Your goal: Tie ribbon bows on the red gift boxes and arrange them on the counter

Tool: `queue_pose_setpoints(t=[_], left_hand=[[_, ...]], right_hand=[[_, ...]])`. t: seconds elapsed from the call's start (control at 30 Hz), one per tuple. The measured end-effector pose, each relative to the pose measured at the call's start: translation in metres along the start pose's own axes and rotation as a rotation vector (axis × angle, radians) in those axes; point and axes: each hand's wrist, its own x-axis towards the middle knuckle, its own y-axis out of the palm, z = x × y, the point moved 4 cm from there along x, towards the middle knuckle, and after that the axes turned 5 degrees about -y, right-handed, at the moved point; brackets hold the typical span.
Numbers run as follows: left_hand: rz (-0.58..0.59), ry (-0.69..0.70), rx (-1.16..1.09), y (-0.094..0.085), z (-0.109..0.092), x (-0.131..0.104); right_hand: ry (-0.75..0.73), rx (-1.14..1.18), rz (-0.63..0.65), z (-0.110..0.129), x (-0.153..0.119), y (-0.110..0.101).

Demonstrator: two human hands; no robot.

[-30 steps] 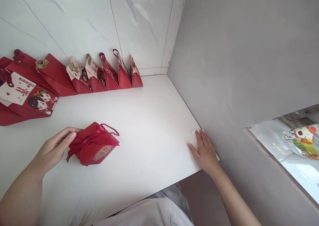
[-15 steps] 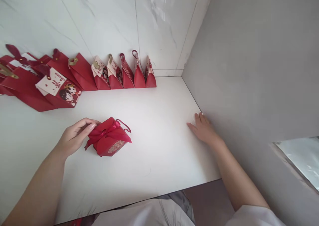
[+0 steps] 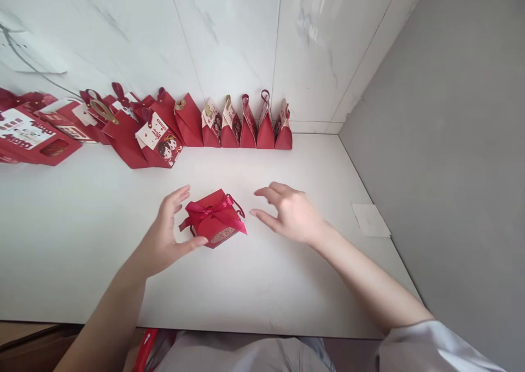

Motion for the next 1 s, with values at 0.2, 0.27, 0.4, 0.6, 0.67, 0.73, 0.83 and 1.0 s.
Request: queue_pose_setpoints(t=[0.2, 0.27, 0.4, 0.6, 0.67, 0.73, 0.83, 1.0], left_hand=[[0.079, -0.137, -0.131, 0.023, 0.027, -0.006], [0.102, -0.076, -0.157, 0.017, 0.031, -0.004], [0.082, 0.070, -0.121, -0.006, 0.026, -0.007], [0.131, 0.180, -0.129, -0.034, 0.026, 0.016], [0.186, 0.122, -0.271, -0.032, 0.044, 0.037], [0.194, 0.012, -0.475, -0.021, 0.068, 0.056], [-0.016, -0.109, -0.671, -0.003, 0.097, 0.072], [-0.109, -0.168, -0.787, 0.016, 0.103, 0.065]], right_hand=[[-0.298, 0.446, 0.255, 0.013, 0.044, 0.037], [-0.324, 0.531, 0.326, 0.016, 0.049, 0.051], [-0.409, 0.589, 0.268, 0.029, 0.052, 0.056], [-0.398, 0.778, 0.061, 0.028, 0.076, 0.061], [-0.286, 0.956, -0.017, 0.022, 0.090, 0.080], [-0.061, 1.112, -0.094, 0.015, 0.099, 0.106], [0.139, 1.229, -0.134, 0.017, 0.097, 0.141], [0.134, 1.156, -0.042, 0.026, 0.087, 0.155]])
